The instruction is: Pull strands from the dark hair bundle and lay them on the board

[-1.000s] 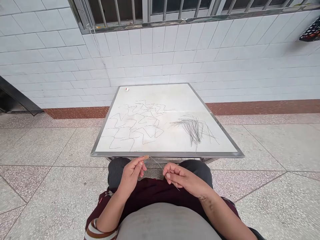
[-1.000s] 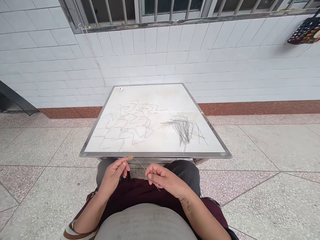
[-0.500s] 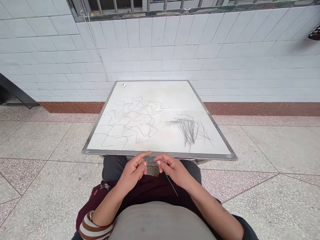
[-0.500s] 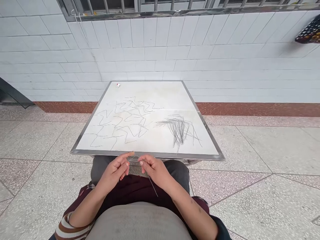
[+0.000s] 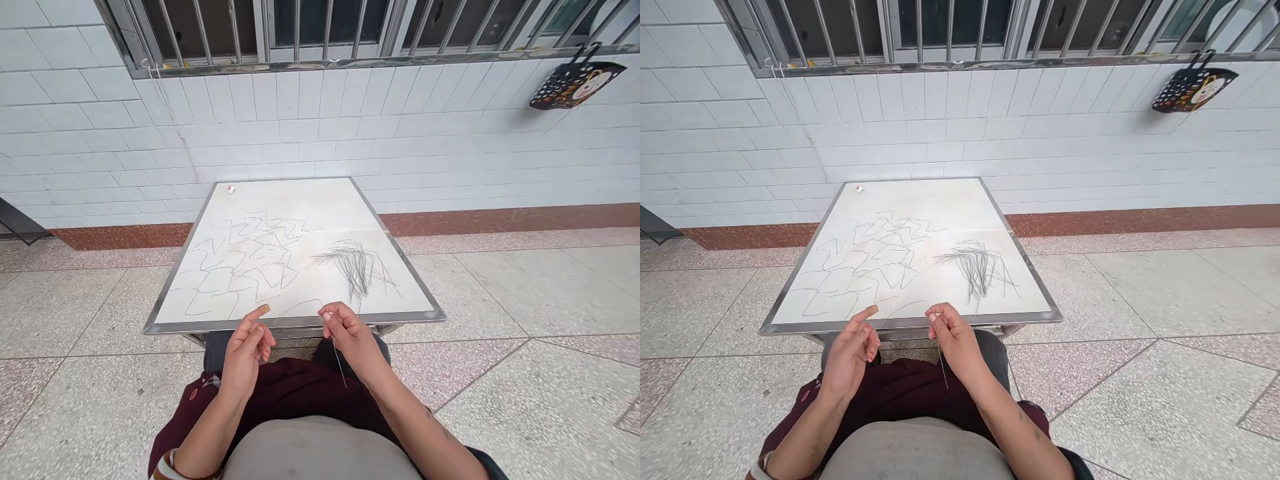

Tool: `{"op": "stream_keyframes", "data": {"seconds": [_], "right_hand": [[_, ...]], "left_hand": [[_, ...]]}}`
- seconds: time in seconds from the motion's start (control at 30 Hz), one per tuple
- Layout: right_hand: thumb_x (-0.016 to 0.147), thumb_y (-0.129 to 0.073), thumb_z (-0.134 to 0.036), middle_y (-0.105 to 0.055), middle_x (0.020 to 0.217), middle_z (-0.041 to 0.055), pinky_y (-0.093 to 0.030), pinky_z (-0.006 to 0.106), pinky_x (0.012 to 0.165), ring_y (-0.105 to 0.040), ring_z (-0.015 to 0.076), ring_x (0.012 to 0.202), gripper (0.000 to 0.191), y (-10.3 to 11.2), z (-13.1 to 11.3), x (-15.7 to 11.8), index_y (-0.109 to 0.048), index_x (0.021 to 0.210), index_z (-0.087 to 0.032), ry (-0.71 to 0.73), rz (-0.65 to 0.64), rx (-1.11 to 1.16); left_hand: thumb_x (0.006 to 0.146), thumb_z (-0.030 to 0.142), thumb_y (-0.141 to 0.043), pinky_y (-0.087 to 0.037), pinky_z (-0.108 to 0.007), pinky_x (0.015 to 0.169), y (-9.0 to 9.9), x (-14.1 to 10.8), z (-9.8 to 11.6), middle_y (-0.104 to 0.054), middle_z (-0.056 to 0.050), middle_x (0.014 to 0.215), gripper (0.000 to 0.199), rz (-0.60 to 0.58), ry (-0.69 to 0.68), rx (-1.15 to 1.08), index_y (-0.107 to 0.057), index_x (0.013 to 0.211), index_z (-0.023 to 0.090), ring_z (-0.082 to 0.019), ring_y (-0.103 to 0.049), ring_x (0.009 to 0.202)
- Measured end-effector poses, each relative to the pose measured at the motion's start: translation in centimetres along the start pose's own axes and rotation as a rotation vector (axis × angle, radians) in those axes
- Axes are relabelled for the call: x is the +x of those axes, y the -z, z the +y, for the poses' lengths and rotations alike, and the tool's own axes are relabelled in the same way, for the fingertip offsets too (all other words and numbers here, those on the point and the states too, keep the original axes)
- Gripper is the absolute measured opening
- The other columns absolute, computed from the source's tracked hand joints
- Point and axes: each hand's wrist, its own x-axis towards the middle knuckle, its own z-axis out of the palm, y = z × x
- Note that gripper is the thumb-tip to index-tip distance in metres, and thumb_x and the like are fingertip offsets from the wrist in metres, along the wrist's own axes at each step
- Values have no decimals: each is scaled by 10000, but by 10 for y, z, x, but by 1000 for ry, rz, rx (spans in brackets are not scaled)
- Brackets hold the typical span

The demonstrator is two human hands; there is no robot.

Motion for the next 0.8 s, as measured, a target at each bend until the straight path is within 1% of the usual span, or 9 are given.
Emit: {"op": "stream_keyframes", "data": {"seconds": [0.07,0.1,0.13,0.23,0.27,0.33,0.43,0.63,0.8], "right_hand": [[859,-482,-512,-461,636,-41,-202,214,433,-270,68,458,316,-6,-3,-4,-524,958,-215,-7,-2,78],[859,-487,-508,-454,635,-44,-192,213,431,-261,65,456,311,-10,-5,-6,-521,957,-214,-10,-13,113],[861,-490,-502,-448,633,-48,-183,213,429,-252,62,454,305,-15,-6,-8,-517,956,-214,-13,-27,143],[868,-493,-487,-445,630,-54,-167,212,426,-236,57,451,289,-32,-11,-11,-512,958,-213,-33,-92,190],[869,-493,-484,-447,627,-56,-165,212,426,-235,56,450,287,-39,-12,-12,-512,952,-211,-41,-119,189],[869,-496,-481,-454,620,-56,-173,210,428,-248,55,452,284,-52,-14,-11,-516,926,-204,-45,-169,165],[865,-499,-486,-468,617,-53,-201,206,436,-271,54,457,294,-71,-14,-7,-521,862,-193,-38,-239,122],[852,-503,-501,-519,654,-45,-238,203,442,-310,58,464,303,-101,-11,-2,-502,828,-198,-72,-332,97],[856,-502,-489,-562,693,-26,-302,211,484,-361,71,499,291,-118,-12,-2,-521,833,-199,-51,-372,-29]], "left_hand": [[803,361,-607,-335,-193,489,4,1,-9,-569,7,665,466,79,19,-59,-548,1220,161,-73,-421,524],[800,357,-615,-343,-192,501,5,0,-13,-582,-1,689,457,80,36,-65,-556,1209,162,-73,-433,540],[799,356,-619,-354,-195,515,6,-2,-17,-597,-10,718,445,51,59,-61,-565,1198,167,-76,-450,560],[806,358,-616,-399,-218,581,6,-8,-21,-624,-30,809,393,-99,99,-27,-604,1164,198,-96,-504,646],[809,355,-613,-412,-228,612,6,-10,-20,-628,-33,837,379,-131,85,-22,-612,1158,207,-104,-519,679],[811,341,-615,-428,-246,666,7,-10,-16,-638,-39,899,360,-145,26,-29,-624,1150,219,-118,-540,743],[791,313,-641,-434,-255,692,11,-4,-9,-655,-43,944,334,-88,-51,-65,-650,1110,215,-131,-552,785],[720,269,-708,-450,-287,767,27,8,0,-682,-47,926,201,22,-105,-119,-720,904,187,-158,-579,838],[718,264,-710,-444,-246,698,49,16,16,-666,-36,849,292,136,-117,-189,-702,997,179,-118,-560,747]]}}
